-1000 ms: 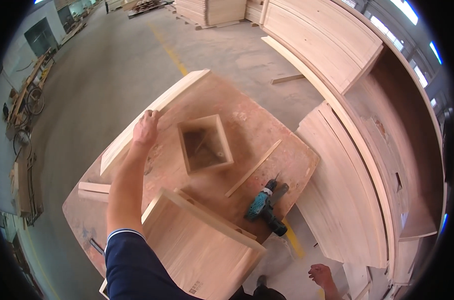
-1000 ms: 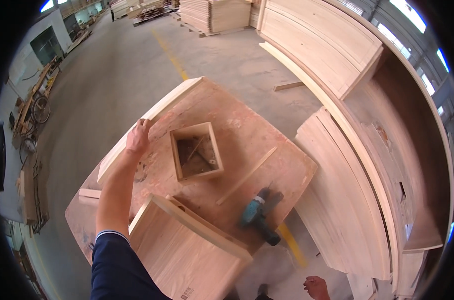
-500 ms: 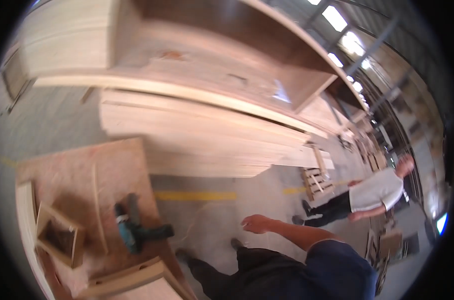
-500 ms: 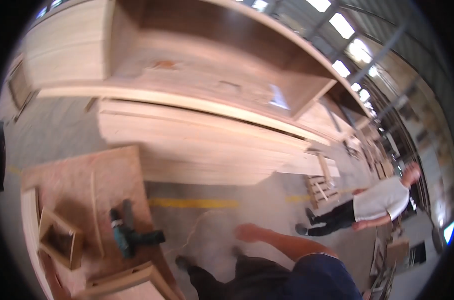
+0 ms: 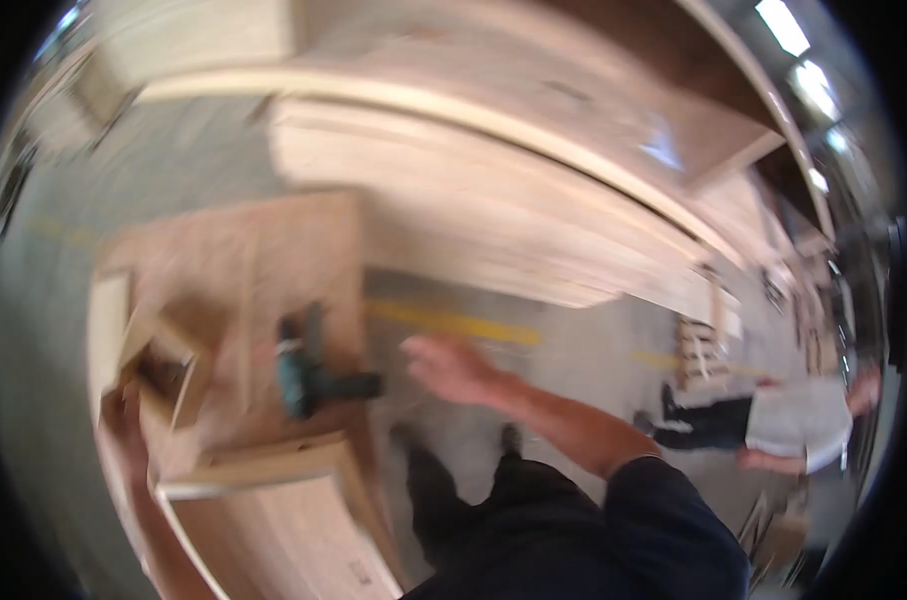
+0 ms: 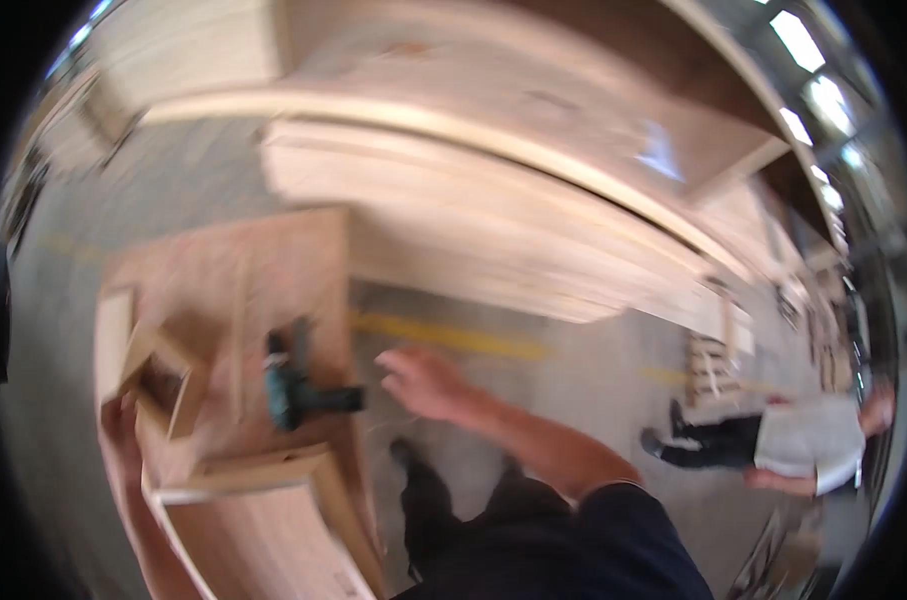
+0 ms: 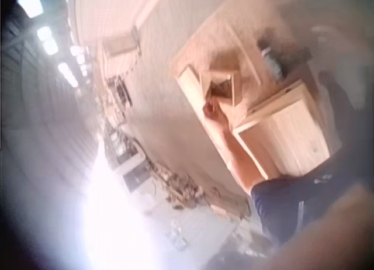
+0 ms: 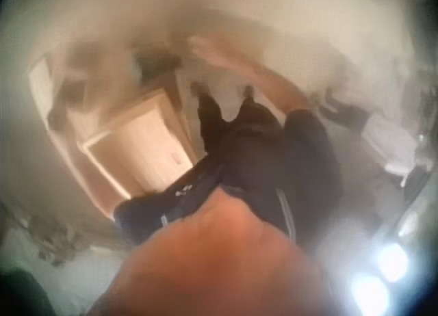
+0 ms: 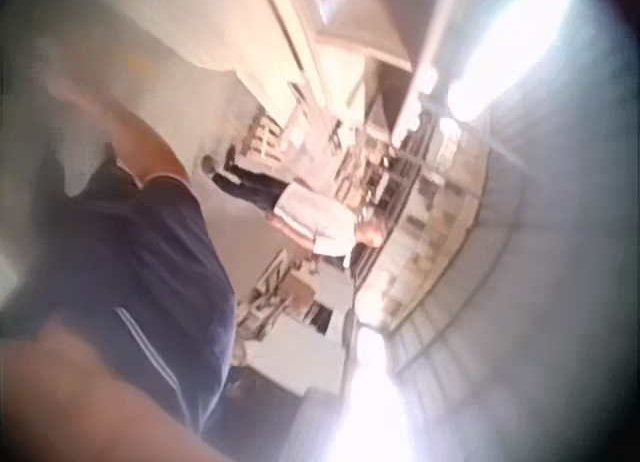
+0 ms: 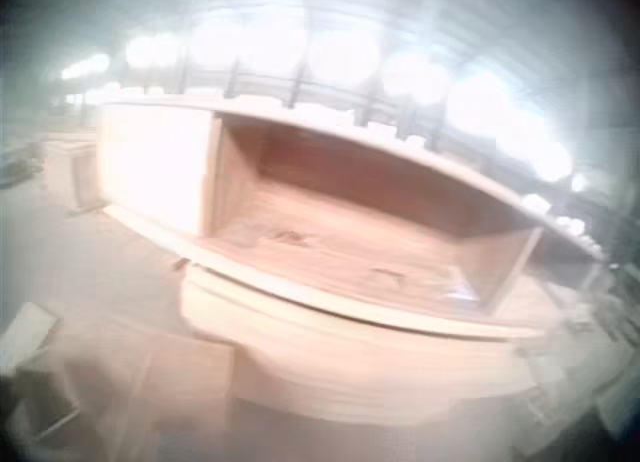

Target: The person assembles a wooden drawer by using a power drill to drive screws into pre-drilled holes, attaching the drawer front and sides, and then slides the completed drawer into a larger wooden cabinet frame.

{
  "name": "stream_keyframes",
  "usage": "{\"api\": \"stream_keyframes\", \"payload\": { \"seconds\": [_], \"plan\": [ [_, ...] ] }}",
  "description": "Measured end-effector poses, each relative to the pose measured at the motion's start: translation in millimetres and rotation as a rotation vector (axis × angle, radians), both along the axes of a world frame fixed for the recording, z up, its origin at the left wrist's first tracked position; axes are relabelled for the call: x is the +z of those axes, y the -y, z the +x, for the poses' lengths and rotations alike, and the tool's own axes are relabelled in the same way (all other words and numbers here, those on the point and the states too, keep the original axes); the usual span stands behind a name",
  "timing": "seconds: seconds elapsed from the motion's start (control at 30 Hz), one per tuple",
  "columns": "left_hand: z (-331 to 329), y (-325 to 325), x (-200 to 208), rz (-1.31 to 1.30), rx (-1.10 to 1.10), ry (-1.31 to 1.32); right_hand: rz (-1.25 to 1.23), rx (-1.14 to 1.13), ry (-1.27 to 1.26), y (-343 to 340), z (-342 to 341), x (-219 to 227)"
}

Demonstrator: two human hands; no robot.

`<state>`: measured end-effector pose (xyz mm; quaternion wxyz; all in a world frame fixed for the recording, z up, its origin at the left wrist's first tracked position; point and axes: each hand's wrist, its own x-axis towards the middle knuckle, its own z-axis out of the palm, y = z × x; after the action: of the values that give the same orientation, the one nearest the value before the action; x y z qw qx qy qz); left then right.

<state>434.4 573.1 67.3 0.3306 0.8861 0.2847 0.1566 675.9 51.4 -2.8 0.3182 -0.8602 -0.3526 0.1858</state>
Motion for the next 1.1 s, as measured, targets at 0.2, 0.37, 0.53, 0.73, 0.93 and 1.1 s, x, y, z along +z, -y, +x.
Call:
{"api": "stream_keyframes", "payload": {
  "seconds": [0.2, 0.37, 0.53, 0.73, 0.93, 1.1],
  "plan": [
    [29.0, 119.6, 12.9, -0.663, -0.197, 0.22, -0.11, -0.276, -0.021, 168.7, -10.1, 17.2],
    [90.1, 252.6, 12.1, -0.712, -0.355, 0.197, -0.479, -0.602, 0.097, 383.0, 15.4, 38.1],
    [180.3, 445.8, 15.3, -0.806, -0.575, 0.135, -0.373, -0.958, 0.62, 576.9, 83.5, 123.3],
    [303.6, 766.9, 65.7, 0.05, -1.154, 0.11, -0.444, -0.796, 1.079, 757.3, 243.3, 258.9],
    [437.7, 1049.9, 142.9, 0.467, -1.256, 0.429, -0.796, -0.587, 0.609, 850.6, 346.5, 292.0],
    [560.3, 1147.6, 187.0, 0.744, -0.75, 0.584, -0.666, -0.508, 0.477, 877.7, 376.6, 289.8]
  ]
}}
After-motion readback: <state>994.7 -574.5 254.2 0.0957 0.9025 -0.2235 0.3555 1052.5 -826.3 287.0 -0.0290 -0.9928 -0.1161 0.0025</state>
